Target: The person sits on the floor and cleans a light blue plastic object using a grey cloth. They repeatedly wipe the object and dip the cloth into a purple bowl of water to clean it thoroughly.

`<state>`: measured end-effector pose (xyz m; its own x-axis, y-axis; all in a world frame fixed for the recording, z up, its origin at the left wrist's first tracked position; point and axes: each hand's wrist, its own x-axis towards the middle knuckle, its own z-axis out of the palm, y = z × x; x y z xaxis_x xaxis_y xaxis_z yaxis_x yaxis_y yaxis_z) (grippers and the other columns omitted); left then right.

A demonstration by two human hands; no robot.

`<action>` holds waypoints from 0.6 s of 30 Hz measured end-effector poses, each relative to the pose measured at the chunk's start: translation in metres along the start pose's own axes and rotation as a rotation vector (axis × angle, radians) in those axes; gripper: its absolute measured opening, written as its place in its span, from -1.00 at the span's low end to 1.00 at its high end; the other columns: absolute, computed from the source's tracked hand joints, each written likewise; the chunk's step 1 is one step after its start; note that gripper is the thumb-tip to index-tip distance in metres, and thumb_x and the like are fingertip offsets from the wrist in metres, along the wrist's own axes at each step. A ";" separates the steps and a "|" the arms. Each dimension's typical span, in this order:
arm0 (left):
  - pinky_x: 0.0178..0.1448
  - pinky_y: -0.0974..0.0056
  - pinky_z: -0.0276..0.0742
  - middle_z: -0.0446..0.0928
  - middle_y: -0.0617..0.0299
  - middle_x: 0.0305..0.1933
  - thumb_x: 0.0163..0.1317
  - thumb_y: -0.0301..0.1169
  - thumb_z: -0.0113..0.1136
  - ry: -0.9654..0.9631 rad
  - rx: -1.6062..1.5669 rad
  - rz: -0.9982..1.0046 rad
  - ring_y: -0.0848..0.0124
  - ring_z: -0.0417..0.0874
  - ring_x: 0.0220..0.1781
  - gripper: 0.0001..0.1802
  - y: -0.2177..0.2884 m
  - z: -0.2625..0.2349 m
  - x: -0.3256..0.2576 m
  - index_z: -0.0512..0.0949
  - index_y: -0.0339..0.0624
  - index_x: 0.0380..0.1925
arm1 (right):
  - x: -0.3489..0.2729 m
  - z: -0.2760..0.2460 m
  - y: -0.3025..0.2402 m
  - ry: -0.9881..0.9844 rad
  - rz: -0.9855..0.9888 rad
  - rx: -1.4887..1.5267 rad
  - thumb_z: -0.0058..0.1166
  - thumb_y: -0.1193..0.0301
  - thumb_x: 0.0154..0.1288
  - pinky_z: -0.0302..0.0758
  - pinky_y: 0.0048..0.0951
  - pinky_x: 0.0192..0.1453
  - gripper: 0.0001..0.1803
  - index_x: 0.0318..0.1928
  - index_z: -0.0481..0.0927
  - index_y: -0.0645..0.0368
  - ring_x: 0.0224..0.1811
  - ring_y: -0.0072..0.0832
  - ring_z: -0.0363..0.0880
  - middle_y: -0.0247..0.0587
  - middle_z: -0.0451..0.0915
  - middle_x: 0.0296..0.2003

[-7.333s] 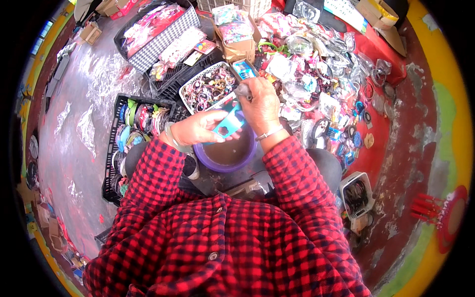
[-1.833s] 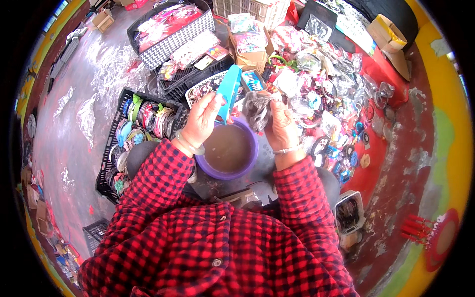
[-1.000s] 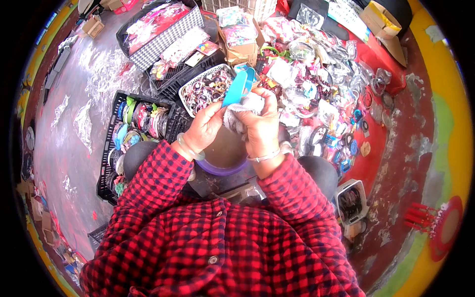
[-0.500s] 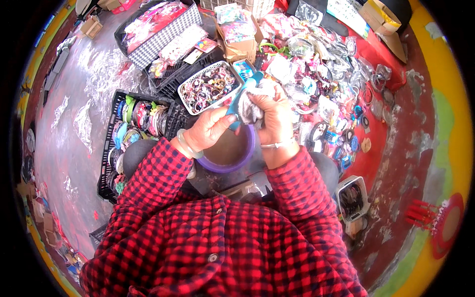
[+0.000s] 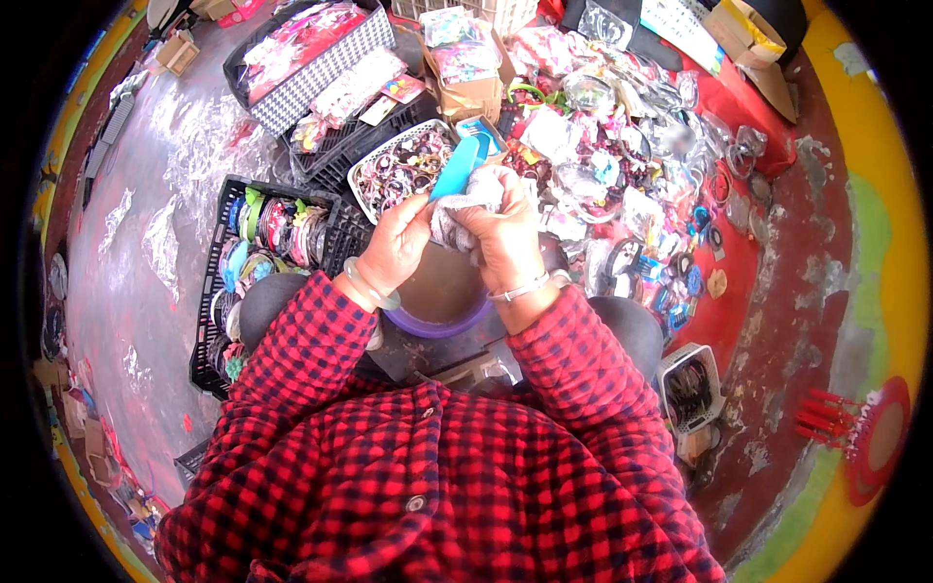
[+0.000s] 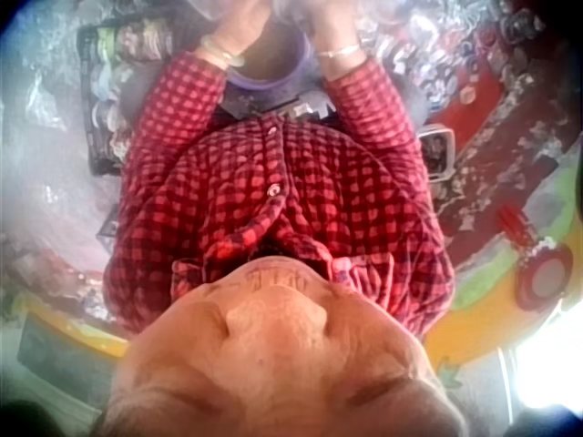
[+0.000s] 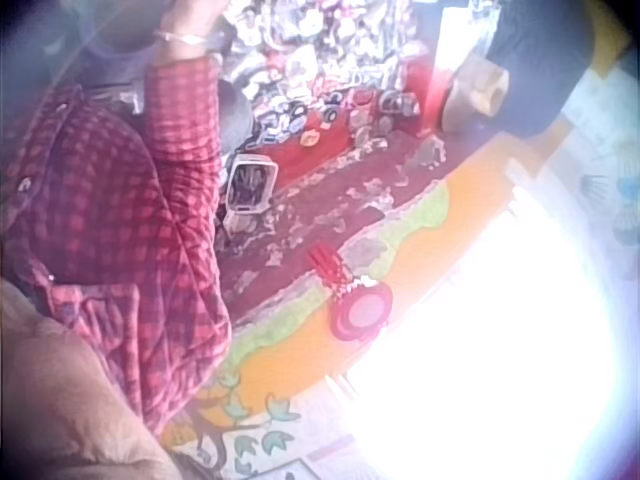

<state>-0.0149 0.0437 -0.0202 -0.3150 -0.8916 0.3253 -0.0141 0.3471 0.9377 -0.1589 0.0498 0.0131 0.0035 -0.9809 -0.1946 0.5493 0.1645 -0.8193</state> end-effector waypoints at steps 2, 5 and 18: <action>-0.14 0.49 0.39 0.49 0.32 -0.29 0.38 -0.40 -0.15 -0.069 0.003 -0.097 0.64 0.41 -0.24 -0.72 -0.002 -0.007 -0.001 0.43 -0.36 -0.07 | -0.001 0.001 0.004 -0.016 -0.042 0.012 0.07 0.77 -0.03 0.51 -0.56 -0.35 -0.56 -0.13 0.35 0.13 -0.38 -0.54 0.54 -0.31 0.48 -0.37; -0.16 0.50 0.37 0.47 0.35 -0.29 0.39 -0.37 -0.16 -0.041 -0.155 -0.047 0.65 0.38 -0.26 -0.71 0.002 -0.002 0.000 0.43 -0.36 -0.06 | -0.003 0.003 0.001 -0.006 -0.061 0.026 0.08 0.77 -0.02 0.51 -0.58 -0.34 -0.56 -0.12 0.34 0.11 -0.38 -0.56 0.52 -0.32 0.46 -0.35; -0.38 0.26 0.39 0.48 0.12 -0.55 0.34 -0.36 -0.11 -0.306 0.049 -0.026 0.26 0.52 -0.51 -0.77 0.006 -0.005 0.001 0.41 -0.30 -0.41 | 0.003 -0.010 -0.024 0.028 0.057 0.186 0.05 0.71 0.04 0.60 -0.35 -0.45 -0.58 -0.05 0.36 0.19 -0.41 -0.35 0.60 -0.17 0.54 -0.34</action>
<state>-0.0105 0.0433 -0.0132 -0.5850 -0.7738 0.2429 -0.0692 0.3460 0.9357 -0.1803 0.0436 0.0262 0.0170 -0.9668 -0.2549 0.6940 0.1949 -0.6931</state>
